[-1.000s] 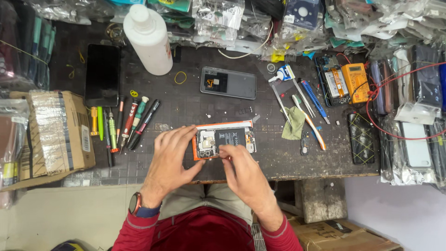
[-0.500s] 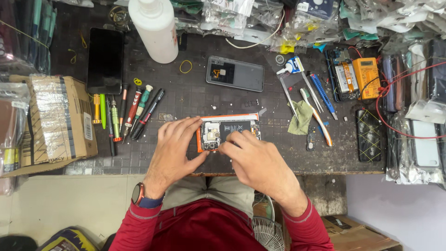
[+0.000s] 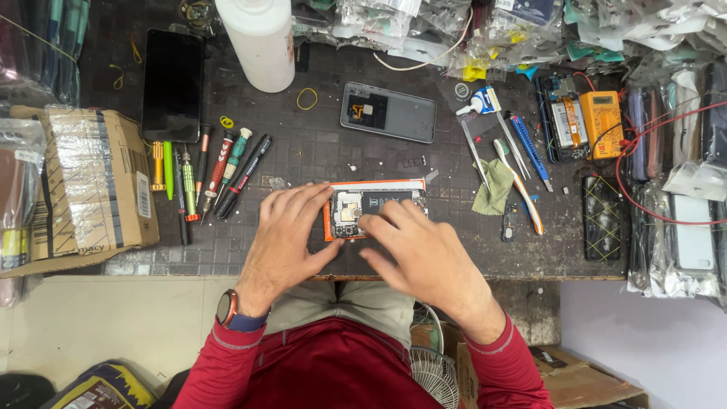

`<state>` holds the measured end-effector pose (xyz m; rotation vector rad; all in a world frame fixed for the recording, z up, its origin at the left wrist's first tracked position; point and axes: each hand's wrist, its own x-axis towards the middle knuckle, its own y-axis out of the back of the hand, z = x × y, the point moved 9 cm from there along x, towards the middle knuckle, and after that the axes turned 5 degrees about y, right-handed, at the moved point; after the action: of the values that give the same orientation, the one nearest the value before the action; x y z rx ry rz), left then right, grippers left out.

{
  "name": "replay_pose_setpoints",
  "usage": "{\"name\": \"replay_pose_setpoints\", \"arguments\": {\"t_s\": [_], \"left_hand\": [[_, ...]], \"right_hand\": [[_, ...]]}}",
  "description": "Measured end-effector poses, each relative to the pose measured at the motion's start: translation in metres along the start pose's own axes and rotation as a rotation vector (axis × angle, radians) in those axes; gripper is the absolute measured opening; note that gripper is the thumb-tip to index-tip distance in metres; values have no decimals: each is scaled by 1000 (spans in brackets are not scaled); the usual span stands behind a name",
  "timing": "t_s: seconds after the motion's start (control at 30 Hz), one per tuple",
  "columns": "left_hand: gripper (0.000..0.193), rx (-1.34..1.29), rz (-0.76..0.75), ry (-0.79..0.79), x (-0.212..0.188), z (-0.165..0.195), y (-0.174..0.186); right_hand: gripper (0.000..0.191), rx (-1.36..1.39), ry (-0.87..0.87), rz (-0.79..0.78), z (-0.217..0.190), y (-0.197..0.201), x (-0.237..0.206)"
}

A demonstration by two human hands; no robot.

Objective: The person disassembles a smartphone by removing screws from the internal frame using a screwdriver. They then lift and detach a metal bracket from the motherboard area. The device remains open on the workbench throughout the clip.

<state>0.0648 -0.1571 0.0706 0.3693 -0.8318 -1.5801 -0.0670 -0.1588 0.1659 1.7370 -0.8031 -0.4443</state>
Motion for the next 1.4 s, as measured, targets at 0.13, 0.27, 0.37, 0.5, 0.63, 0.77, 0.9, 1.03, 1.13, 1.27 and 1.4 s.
{"name": "replay_pose_setpoints", "arguments": {"t_s": [0.13,0.27,0.37,0.5,0.63,0.77,0.9,1.03,1.13,1.27,1.4], "left_hand": [[76,12,0,0,-1,0,-1],[78,18,3,0,-1,0,0],[78,21,9,-11,0,1,0],[78,27,3,-6,-1,0,0],[77,26,4,-7,-2,-1,0],[77,18,4,-7,-2,-2,1],[76,29,0,-1,-2,-4,0],[78,27,20,-19,-2,-2,1],[77,-4,56,-27,-4,1,4],[62,-23,77,-55,-8,13,3],[32,14,112,-75,-4,23,-3]], "right_hand": [[17,-86,-18,-53,4,-7,1],[28,-49,33,0,0,-1,0],[29,-72,11,28,-1,-2,1],[18,-219,-93,-195,5,-23,-4],[31,-111,-21,-43,-7,-8,-3],[35,-114,-3,104,-13,3,1],[15,-127,-72,54,-4,-2,4],[14,6,-28,125,-3,6,1],[19,176,-50,172,5,8,-4],[21,471,-143,266,27,0,-14],[25,755,-233,356,49,-20,-31]]}}
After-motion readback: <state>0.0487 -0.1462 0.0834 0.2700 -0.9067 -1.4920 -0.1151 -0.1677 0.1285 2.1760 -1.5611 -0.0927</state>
